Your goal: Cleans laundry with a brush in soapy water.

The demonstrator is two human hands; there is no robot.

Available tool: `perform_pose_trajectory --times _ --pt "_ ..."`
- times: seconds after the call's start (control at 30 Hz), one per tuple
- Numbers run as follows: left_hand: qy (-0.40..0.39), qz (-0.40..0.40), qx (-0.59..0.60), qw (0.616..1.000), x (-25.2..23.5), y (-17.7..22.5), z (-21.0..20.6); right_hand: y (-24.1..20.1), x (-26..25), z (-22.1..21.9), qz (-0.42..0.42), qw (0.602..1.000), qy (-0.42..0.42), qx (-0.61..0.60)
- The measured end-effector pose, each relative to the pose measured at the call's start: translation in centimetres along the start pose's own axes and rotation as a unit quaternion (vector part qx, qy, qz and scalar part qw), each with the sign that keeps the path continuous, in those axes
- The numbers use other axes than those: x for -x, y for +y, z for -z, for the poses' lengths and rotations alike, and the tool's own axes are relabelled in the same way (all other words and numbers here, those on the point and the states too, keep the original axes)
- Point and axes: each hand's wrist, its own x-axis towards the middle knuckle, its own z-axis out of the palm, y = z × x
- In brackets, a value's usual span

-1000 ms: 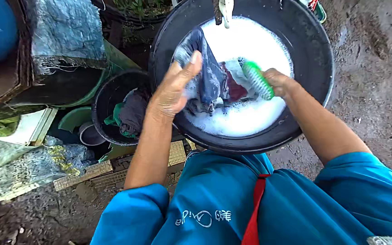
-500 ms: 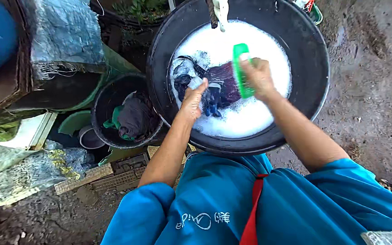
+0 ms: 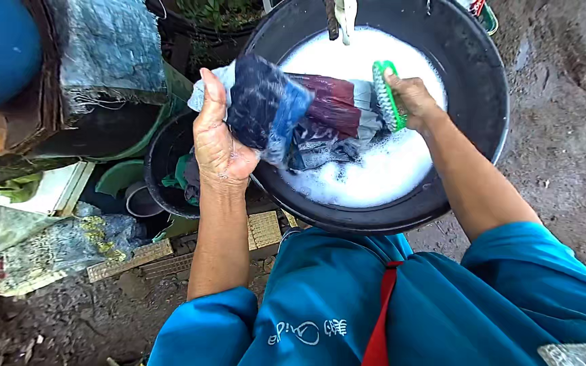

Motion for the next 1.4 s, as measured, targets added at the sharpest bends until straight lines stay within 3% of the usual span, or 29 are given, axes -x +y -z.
perform_pose_trajectory --times 0.03,0.1,0.13,0.2,0.27,0.37,0.43,0.47,0.5,0.57,0.63,0.67,0.73,0.8,0.87,0.93,1.0,1.07,1.13,1.17,1.27,1.33,1.37,1.4 --pt "-0.029 -0.009 -0.008 1.0 -0.1 0.1 -0.2 -1.0 1.7 -0.2 0.043 0.986 -0.095 -0.127" --pt "-0.09 -0.036 -0.06 0.994 -0.1 0.6 -0.9 -2.3 4.4 -1.7 0.145 0.898 -0.292 -0.296" --pt "-0.113 -0.049 -0.084 0.989 0.0 1.2 -1.2 -3.1 5.4 -3.0 0.176 0.856 -0.35 -0.338" --pt "-0.16 -0.087 -0.123 0.976 0.5 3.2 -1.1 -5.2 7.7 -5.8 0.225 0.811 -0.39 -0.373" --pt "-0.199 -0.143 -0.205 0.948 0.2 5.8 1.4 -7.1 8.9 -7.4 0.269 0.799 -0.396 -0.364" --pt "-0.168 -0.161 -0.32 0.918 -0.3 7.2 0.7 -7.9 8.2 -6.7 0.32 0.787 -0.405 -0.337" --pt "-0.088 -0.124 -0.386 0.91 -1.0 5.6 -1.4 -6.7 5.9 -4.0 0.317 0.819 -0.386 -0.283" --pt "-0.062 -0.114 -0.417 0.9 -1.3 4.4 -2.5 -5.5 4.4 -2.1 0.295 0.856 -0.349 -0.242" --pt "-0.048 -0.108 -0.439 0.891 -1.5 3.2 -3.2 -4.0 3.0 -0.2 0.251 0.905 -0.282 -0.197" --pt "-0.047 -0.091 -0.467 0.878 -1.6 1.1 -4.0 -1.0 0.4 3.0 0.108 0.992 -0.058 -0.033" --pt "-0.067 -0.093 -0.484 0.868 -1.8 -0.2 -4.4 2.2 -1.8 4.0 -0.053 0.983 0.142 0.099" --pt "-0.078 -0.101 -0.49 0.862 -1.9 -0.6 -4.7 3.6 -2.0 3.4 -0.098 0.971 0.178 0.123" --pt "-0.102 -0.125 -0.494 0.854 -2.4 -1.5 -5.7 4.6 -0.9 -0.1 -0.106 0.97 0.125 0.18" --pt "-0.119 -0.112 -0.526 0.834 -2.8 -3.2 -6.7 3.8 0.5 -4.1 -0.06 0.972 -0.005 0.227" --pt "-0.14 -0.053 -0.602 0.785 -4.0 -5.9 -7.4 2.1 0.4 -5.2 -0.019 0.949 -0.146 0.28" --pt "-0.182 0.031 -0.678 0.712 -5.8 -9.4 -7.4 1.2 -0.5 -3.3 0.009 0.925 -0.216 0.312" --pt "-0.228 0.133 -0.724 0.637 -7.4 -13.5 -6.4 1.2 -0.8 0.3 -0.009 0.934 -0.177 0.309" --pt "-0.274 0.204 -0.752 0.563 -8.2 -17.6 -4.2 2.0 -1.2 3.5 -0.06 0.946 -0.034 0.318" --pt "-0.329 0.242 -0.767 0.495 -7.8 -20.7 -2.5 2.2 -1.0 4.0 -0.121 0.922 0.097 0.355" --pt "-0.349 0.255 -0.765 0.478 -7.3 -21.8 -2.3 2.5 -0.8 3.4 -0.147 0.908 0.117 0.374" --pt "-0.369 0.286 -0.754 0.462 -6.8 -23.0 -2.6 3.0 -0.5 0.2 -0.156 0.916 0.046 0.367" --pt "-0.359 0.305 -0.745 0.473 -7.1 -22.6 -2.8 3.1 -1.4 -0.5 -0.148 0.94 0.005 0.308" --pt "-0.337 0.315 -0.729 0.506 -7.4 -22.0 -3.2 3.4 -2.1 -0.1 -0.139 0.952 0.011 0.271" --pt "-0.297 0.322 -0.696 0.568 -7.7 -21.2 -3.6 3.7 -2.7 0.6 -0.126 0.963 0.037 0.235"
